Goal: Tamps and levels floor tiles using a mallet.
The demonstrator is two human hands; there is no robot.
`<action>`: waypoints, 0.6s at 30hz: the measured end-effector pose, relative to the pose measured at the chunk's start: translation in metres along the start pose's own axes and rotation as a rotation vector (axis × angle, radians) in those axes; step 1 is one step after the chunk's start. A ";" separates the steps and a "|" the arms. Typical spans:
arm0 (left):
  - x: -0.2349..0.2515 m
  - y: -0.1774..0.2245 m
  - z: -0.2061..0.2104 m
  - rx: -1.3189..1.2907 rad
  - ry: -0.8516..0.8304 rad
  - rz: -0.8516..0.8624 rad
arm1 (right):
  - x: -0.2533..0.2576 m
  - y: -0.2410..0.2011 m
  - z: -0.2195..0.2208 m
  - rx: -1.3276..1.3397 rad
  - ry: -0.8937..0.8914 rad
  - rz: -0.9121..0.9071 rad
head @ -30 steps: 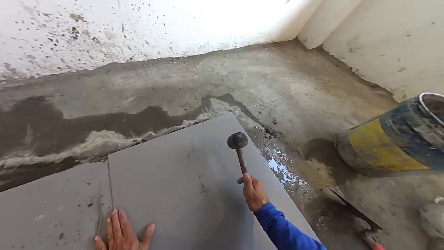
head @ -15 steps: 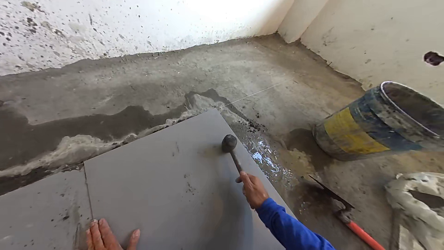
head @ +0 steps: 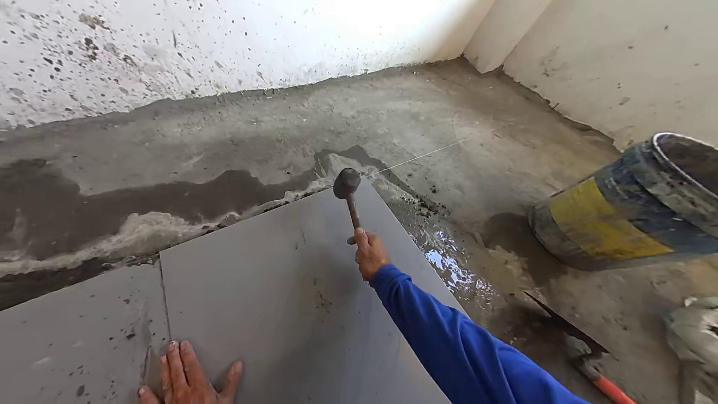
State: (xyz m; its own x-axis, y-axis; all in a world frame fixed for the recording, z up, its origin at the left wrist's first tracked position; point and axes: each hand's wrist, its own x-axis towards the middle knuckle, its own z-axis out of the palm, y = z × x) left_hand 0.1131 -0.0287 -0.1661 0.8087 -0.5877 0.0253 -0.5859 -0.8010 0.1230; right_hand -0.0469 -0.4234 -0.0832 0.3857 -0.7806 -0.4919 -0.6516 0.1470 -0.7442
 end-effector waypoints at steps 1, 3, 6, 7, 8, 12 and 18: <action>-0.002 0.001 -0.001 -0.002 -0.003 -0.002 | 0.001 -0.004 0.000 -0.015 -0.010 0.040; -0.005 0.000 -0.001 -0.007 -0.006 0.001 | -0.003 -0.012 -0.005 0.004 -0.025 0.102; -0.004 0.001 0.000 -0.017 0.010 0.001 | -0.006 -0.002 -0.004 -0.023 -0.011 0.050; -0.007 0.002 -0.001 -0.017 0.007 0.004 | -0.010 0.005 -0.006 -0.007 -0.014 0.083; -0.008 0.002 -0.002 -0.018 0.005 0.011 | -0.014 0.010 -0.008 -0.003 -0.005 0.092; -0.007 0.005 -0.005 -0.012 0.001 -0.006 | -0.032 0.027 -0.018 -0.096 -0.012 0.051; -0.004 0.002 0.003 -0.022 0.029 -0.011 | -0.139 0.111 -0.048 -0.215 -0.122 -0.085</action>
State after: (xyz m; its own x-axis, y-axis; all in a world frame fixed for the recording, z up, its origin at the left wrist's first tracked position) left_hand 0.1085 -0.0283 -0.1688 0.8165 -0.5749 0.0523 -0.5758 -0.8046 0.1449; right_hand -0.2042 -0.3280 -0.0755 0.5123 -0.7037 -0.4922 -0.7323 -0.0586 -0.6785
